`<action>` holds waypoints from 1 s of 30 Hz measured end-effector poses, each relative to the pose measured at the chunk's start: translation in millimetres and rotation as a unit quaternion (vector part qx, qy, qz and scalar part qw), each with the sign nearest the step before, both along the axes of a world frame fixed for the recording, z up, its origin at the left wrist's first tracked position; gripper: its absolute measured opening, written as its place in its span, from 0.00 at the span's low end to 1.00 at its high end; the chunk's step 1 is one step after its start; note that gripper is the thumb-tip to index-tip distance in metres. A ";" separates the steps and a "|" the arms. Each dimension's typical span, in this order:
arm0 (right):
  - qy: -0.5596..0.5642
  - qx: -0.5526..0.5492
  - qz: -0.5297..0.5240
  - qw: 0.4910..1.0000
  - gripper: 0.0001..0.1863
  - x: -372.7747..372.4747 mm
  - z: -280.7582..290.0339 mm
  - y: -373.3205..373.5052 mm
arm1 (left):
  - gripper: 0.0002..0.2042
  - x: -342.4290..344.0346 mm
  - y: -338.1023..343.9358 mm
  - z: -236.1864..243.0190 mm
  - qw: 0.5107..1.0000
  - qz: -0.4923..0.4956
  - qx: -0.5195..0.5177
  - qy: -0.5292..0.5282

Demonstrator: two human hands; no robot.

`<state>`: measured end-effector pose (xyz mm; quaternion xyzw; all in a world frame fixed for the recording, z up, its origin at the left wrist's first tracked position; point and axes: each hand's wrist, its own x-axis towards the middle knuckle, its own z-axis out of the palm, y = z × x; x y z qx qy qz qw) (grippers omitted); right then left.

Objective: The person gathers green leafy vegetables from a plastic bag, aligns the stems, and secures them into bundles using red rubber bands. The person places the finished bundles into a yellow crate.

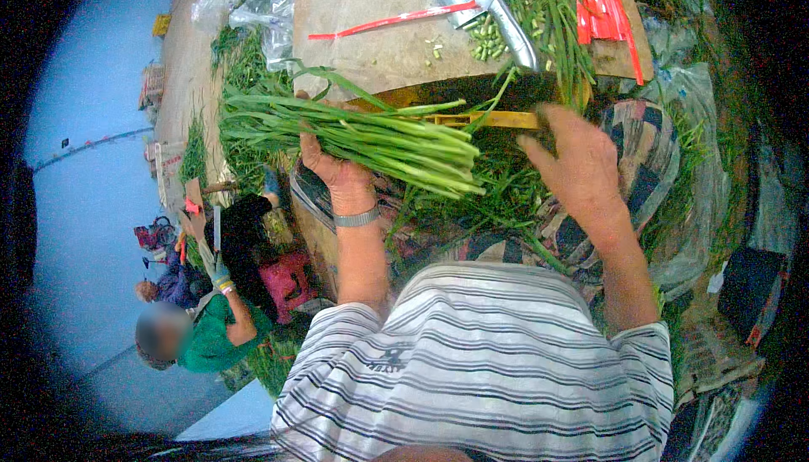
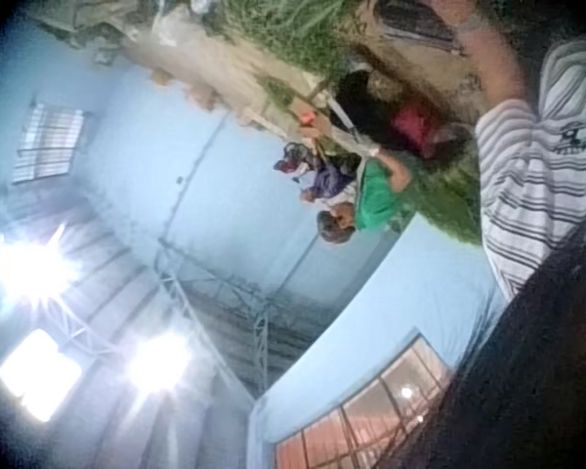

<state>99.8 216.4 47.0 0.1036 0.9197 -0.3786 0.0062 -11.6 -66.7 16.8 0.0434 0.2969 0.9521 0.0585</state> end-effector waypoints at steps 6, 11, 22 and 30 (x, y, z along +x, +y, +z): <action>0.054 -0.098 0.209 0.972 0.62 -34.5 2.3 -54.2 | 0.18 13.5 54.2 19.2 0.996 -0.021 -0.055 -0.069; 0.004 -0.222 0.177 0.959 0.52 -30.5 -22.3 -81.2 | 0.13 8.7 52.4 14.4 0.982 -0.044 -0.028 -0.184; -0.062 -0.279 0.240 0.928 0.38 -30.5 -34.3 -70.3 | 0.25 16.8 50.3 1.5 0.968 -0.142 -0.044 -0.204; 0.095 -0.210 0.153 0.961 0.39 -27.0 -11.3 -58.4 | 0.18 9.3 45.6 4.1 0.981 -0.111 -0.050 -0.153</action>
